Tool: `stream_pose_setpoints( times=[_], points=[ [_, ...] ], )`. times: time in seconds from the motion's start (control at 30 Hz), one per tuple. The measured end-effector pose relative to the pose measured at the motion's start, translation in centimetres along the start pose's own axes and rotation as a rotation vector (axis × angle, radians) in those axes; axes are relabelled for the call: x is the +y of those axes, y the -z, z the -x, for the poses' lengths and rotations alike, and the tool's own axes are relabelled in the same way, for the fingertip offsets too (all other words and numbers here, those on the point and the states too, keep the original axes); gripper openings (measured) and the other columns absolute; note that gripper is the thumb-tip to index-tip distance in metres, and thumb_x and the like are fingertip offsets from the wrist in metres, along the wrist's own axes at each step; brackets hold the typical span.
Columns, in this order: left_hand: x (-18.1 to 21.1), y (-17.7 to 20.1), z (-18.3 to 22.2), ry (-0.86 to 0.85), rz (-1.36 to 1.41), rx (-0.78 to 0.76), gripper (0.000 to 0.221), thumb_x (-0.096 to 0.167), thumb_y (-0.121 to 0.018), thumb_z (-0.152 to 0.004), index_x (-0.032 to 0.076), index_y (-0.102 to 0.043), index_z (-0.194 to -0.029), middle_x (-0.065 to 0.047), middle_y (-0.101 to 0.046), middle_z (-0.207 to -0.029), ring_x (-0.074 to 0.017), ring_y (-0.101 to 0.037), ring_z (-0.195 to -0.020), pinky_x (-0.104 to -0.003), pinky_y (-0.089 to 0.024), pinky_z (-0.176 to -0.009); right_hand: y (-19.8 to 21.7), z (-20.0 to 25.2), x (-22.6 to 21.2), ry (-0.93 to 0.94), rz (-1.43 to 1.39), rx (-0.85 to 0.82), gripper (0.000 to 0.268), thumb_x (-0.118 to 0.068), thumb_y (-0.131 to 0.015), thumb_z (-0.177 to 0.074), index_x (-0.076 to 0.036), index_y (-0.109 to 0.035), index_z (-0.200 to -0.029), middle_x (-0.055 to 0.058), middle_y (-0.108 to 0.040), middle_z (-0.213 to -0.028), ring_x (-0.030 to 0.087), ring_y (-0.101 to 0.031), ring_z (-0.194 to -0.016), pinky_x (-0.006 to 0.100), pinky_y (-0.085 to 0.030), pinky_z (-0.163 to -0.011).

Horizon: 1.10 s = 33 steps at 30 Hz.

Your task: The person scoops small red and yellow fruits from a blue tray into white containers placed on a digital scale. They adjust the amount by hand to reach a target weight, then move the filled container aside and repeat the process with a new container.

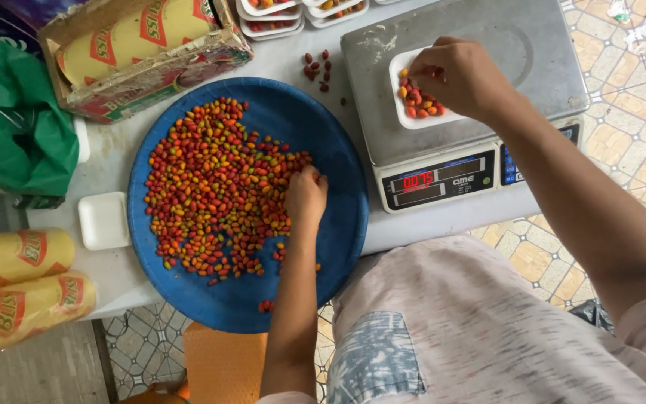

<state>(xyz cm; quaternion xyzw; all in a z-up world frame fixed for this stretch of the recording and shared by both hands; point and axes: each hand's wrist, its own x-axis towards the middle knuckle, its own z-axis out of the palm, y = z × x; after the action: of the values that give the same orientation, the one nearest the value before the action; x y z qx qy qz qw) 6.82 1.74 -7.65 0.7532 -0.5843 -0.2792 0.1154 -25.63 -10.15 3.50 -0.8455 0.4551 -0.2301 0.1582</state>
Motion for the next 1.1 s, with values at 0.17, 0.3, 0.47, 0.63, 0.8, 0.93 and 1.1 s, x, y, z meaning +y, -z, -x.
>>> stream_pose_setpoints(
  times=[0.17,0.3,0.47,0.63,0.8,0.93,1.1],
  points=[
    [-0.2,-0.4,1.1,0.036,-0.073,-0.01,0.017,0.025,-0.068,-0.094,0.017,-0.064,-0.109,-0.015,-0.058,-0.106,-0.041,-0.066,-0.086,-0.055,-0.053,-0.071,0.0,0.0,-1.7,0.002,-0.079,0.005,0.008,-0.006,-0.072,-0.101,-0.002,-0.078,-0.104,0.015,-0.071,-0.094,0.026,-0.065,-0.074,0.037,-0.051,-0.068],
    [-0.4,-0.5,1.5,-0.006,-0.028,0.006,0.029,0.013,-0.071,-0.091,0.014,-0.066,-0.119,-0.016,-0.052,-0.114,-0.0396,-0.067,-0.083,-0.05,-0.056,-0.074,1.1,0.0,-1.0,-0.059,-0.074,0.018,0.007,-0.005,-0.072,-0.102,-0.002,-0.078,-0.104,0.015,-0.071,-0.096,0.027,-0.066,-0.08,0.037,-0.051,-0.065],
    [-1.0,-0.5,1.4,-0.004,0.003,-0.055,0.033,0.002,-0.067,-0.089,0.01,-0.065,-0.121,-0.017,-0.047,-0.118,-0.0402,-0.066,-0.082,-0.048,-0.057,-0.079,1.6,0.8,0.2,-0.12,-0.051,0.082,0.012,-0.002,-0.069,-0.1,-0.003,-0.079,-0.105,0.012,-0.073,-0.096,0.024,-0.063,-0.078,0.036,-0.05,-0.067],
    [-3.2,-2.0,0.2,-0.159,0.067,0.057,0.02,0.005,-0.064,-0.094,0.008,-0.075,-0.11,-0.02,-0.061,-0.107,-0.0385,-0.064,-0.095,-0.046,-0.053,-0.09,0.6,1.3,-0.6,-0.164,-0.097,0.06,0.008,-0.003,-0.068,-0.101,-0.003,-0.076,-0.098,0.012,-0.071,-0.091,0.024,-0.063,-0.076,0.037,-0.047,-0.063],
    [-1.7,0.8,1.0,-0.09,0.095,-0.071,0.042,0.003,-0.052,-0.098,0.003,-0.061,-0.139,-0.02,-0.072,-0.12,-0.0337,-0.068,-0.114,-0.043,-0.054,-0.1,1.0,1.6,-0.8,-0.18,-0.143,0.071,0.009,-0.002,-0.069,-0.102,-0.001,-0.077,-0.103,0.013,-0.072,-0.094,0.024,-0.063,-0.077,0.036,-0.049,-0.065],
    [0.3,3.7,1.8,-0.055,0.032,-0.127,0.031,0.003,-0.045,-0.104,-0.001,-0.064,-0.129,-0.02,-0.068,-0.109,-0.0337,-0.067,-0.098,-0.044,-0.058,-0.076,1.6,1.9,-0.7,-0.201,-0.154,0.082,0.012,-0.003,-0.067,-0.105,0.002,-0.077,-0.109,0.016,-0.075,-0.098,0.028,-0.068,-0.087,0.039,-0.053,-0.069],
    [4.1,5.8,0.9,-0.136,0.182,-0.135,0.027,0.01,-0.043,-0.106,0.004,-0.068,-0.111,-0.015,-0.07,-0.108,-0.0271,-0.071,-0.085,-0.038,-0.058,-0.072,2.3,2.3,-0.6,-0.266,-0.23,0.112,0.011,-0.004,-0.068,-0.105,0.0,-0.078,-0.108,0.012,-0.074,-0.093,0.021,-0.065,-0.081,0.035,-0.05,-0.066]
  ],
)
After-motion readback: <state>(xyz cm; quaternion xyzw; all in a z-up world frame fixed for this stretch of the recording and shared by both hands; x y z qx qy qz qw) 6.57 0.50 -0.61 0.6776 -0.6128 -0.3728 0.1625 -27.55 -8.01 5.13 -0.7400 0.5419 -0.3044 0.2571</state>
